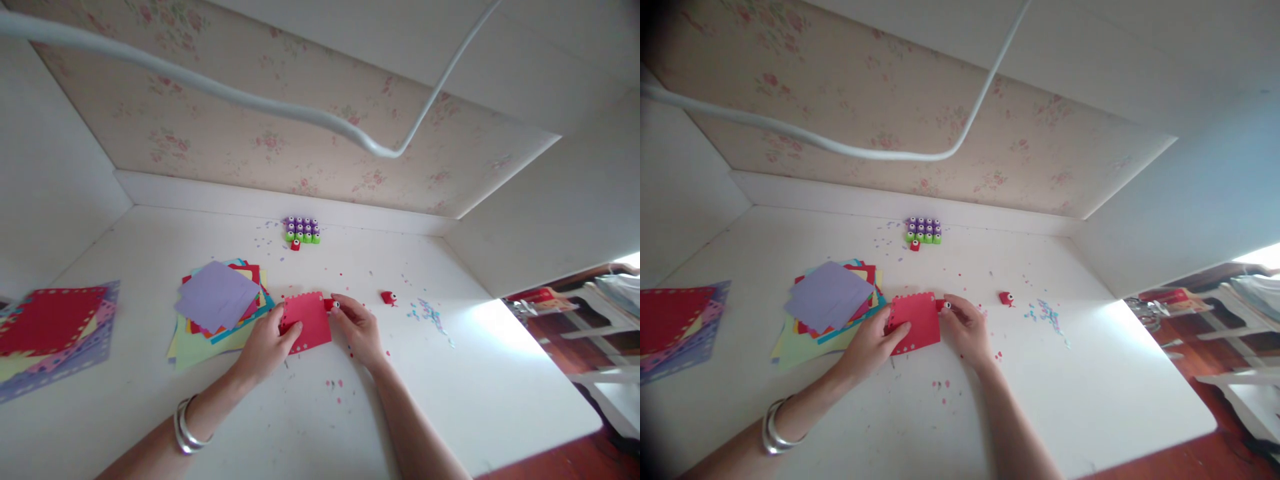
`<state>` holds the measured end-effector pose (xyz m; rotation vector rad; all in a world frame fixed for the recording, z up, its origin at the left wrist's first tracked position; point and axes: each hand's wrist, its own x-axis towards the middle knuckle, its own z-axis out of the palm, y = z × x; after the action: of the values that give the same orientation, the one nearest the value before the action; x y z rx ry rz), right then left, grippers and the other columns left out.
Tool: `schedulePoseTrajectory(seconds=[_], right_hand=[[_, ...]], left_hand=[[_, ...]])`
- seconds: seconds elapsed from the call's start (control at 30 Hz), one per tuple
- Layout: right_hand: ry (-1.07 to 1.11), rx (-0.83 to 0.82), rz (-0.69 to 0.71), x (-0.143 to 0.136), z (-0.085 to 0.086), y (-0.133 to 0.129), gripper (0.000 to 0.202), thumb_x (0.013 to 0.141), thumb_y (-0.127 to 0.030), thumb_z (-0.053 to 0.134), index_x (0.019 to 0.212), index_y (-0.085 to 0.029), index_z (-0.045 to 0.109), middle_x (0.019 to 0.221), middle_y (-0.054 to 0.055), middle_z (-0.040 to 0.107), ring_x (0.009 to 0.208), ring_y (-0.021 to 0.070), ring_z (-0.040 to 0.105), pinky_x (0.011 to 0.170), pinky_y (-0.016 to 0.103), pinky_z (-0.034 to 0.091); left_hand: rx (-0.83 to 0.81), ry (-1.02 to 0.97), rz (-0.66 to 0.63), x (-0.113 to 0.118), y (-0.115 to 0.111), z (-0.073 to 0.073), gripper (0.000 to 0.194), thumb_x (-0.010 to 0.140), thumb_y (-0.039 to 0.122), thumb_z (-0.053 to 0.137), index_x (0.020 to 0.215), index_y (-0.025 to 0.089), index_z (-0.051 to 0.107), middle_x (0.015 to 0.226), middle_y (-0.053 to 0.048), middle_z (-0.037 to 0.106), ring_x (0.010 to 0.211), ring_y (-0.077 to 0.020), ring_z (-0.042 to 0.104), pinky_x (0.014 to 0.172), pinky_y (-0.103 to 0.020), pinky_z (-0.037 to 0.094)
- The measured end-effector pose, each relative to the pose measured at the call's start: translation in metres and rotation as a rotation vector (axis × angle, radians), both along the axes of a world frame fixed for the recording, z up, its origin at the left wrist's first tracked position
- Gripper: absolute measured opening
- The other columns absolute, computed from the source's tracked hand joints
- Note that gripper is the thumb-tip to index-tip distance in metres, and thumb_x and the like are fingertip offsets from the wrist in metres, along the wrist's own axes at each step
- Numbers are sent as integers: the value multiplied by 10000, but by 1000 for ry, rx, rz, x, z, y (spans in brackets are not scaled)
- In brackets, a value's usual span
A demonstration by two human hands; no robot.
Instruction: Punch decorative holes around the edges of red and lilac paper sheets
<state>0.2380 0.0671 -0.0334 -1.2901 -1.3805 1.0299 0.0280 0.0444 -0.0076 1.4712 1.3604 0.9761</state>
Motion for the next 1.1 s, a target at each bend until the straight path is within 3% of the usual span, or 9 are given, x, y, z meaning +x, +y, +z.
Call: schedulePoseTrajectory(seconds=[0.33, 0.7, 1.1], right_hand=[[135, -112, 36, -3, 4, 0, 326, 842, -428, 614, 1092, -222, 650, 994, 82, 739, 925, 239, 695, 877, 430, 526], [64, -88, 40, -4, 7, -1, 323, 836, -406, 627, 1106, -231, 655, 996, 78, 740, 928, 240, 694, 850, 419, 534], [-8, -29, 6, -3, -3, -1, 310, 806, -378, 665, 1081, -235, 673, 1021, 77, 729, 931, 238, 685, 838, 413, 545]], left_hand=[[-30, -14, -10, -2, 2, -2, 222, 827, 329, 553, 979, 175, 605, 948, -66, 710, 881, -224, 659, 821, -320, 489], [-67, -105, 11, -1, 3, -1, 200, 818, 337, 556, 936, 182, 603, 938, -61, 716, 857, -223, 669, 775, -305, 505], [-14, -16, 28, -2, 3, -3, 203, 822, 327, 549, 954, 185, 611, 912, -53, 712, 842, -217, 664, 757, -300, 492]])
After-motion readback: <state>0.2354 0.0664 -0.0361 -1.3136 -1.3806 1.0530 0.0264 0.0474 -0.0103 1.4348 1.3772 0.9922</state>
